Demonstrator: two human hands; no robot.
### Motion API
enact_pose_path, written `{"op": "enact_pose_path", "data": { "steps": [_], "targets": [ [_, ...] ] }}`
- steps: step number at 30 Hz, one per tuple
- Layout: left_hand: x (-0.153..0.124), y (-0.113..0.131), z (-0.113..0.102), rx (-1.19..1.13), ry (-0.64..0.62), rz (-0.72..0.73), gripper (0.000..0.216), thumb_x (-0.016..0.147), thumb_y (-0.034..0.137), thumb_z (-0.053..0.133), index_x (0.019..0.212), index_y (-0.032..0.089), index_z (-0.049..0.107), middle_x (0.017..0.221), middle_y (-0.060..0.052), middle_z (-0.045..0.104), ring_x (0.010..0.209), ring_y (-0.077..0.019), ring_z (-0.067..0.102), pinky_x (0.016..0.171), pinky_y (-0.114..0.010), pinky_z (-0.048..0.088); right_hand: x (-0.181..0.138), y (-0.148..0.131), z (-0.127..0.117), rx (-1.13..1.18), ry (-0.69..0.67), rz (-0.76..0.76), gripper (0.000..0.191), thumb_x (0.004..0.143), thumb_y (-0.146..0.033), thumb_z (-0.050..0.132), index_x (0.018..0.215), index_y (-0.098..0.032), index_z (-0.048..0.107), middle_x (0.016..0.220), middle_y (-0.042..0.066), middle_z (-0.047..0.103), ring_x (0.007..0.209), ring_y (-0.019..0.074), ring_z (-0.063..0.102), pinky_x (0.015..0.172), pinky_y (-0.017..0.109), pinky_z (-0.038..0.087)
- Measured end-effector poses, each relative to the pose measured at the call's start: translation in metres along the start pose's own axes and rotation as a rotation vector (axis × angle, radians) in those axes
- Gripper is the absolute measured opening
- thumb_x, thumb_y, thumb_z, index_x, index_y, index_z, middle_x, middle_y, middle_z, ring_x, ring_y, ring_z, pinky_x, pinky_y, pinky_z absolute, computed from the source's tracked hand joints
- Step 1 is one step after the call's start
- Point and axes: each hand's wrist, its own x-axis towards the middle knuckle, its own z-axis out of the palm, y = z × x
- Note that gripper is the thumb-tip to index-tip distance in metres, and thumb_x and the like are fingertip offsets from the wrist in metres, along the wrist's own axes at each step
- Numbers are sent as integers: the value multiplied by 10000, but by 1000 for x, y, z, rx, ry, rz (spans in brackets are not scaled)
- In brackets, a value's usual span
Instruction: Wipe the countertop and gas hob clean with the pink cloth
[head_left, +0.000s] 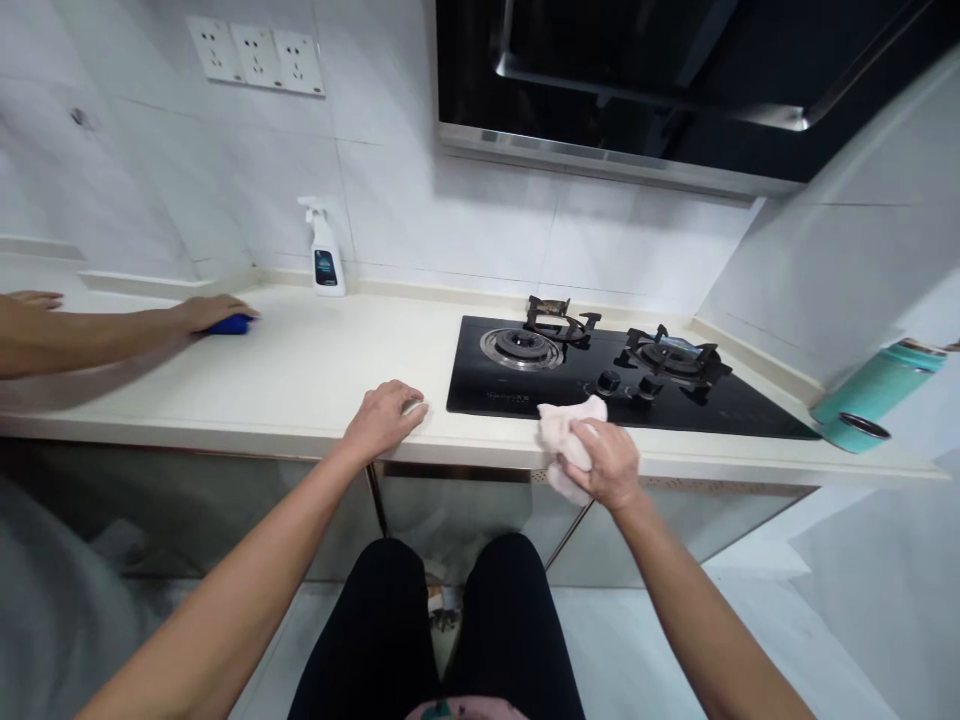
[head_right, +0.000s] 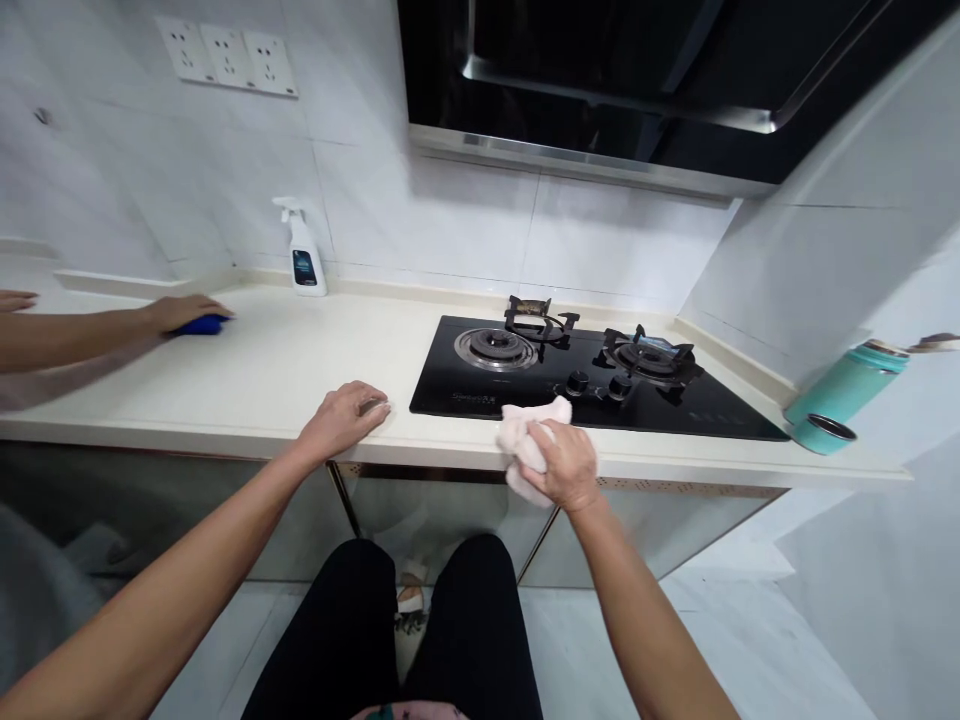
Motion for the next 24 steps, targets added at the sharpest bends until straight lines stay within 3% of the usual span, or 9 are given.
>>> {"op": "enact_pose_path", "data": {
  "steps": [3,7,11,15,20,24],
  "targets": [
    [0,2,1,13,-6,12,365,961,461,511,1065,215,759,1210,-113,747,1193,-319,655,1063,-477,458,-35,56,-19,-42,-35,105,472,963,-514,593,1267,-166,691,1146,164,749,1035,300,673,903,410,506],
    [0,3,2,44,-11,17,381,965,472,517,1064,201,765,1203,-126,736,1188,-323,642,1070,-495,448,-72,135,-52,-117,-119,414,566,956,-574,474,1228,-130,695,1145,206,738,1083,338,668,970,452,518],
    [-1,7,1,58,-10,18,380,960,466,525,1067,200,774,1197,-127,727,1182,-331,637,1062,-505,451,-70,177,-77,-177,-250,747,651,926,-656,388,1210,-154,690,1175,214,714,1133,372,634,978,492,505],
    [-2,10,0,41,-11,19,405,962,485,517,1084,200,777,1204,-124,729,1196,-339,635,1066,-507,448,-37,147,-70,-338,-376,971,673,939,-693,408,1276,-180,684,1184,222,687,1104,398,619,918,526,488],
    [-2,8,-1,17,-6,15,420,957,509,509,1091,215,777,1228,-115,738,1208,-332,640,1069,-492,446,-18,72,-56,-279,-359,830,584,984,-636,415,1243,-195,695,1159,188,682,1128,360,591,956,501,460],
    [0,4,0,-13,-8,15,436,952,525,501,1078,216,781,1213,-110,752,1198,-328,652,1063,-480,452,-27,54,-77,20,-269,774,572,980,-662,381,1111,-205,699,1149,158,712,1106,325,607,1014,486,456]
  ]
}}
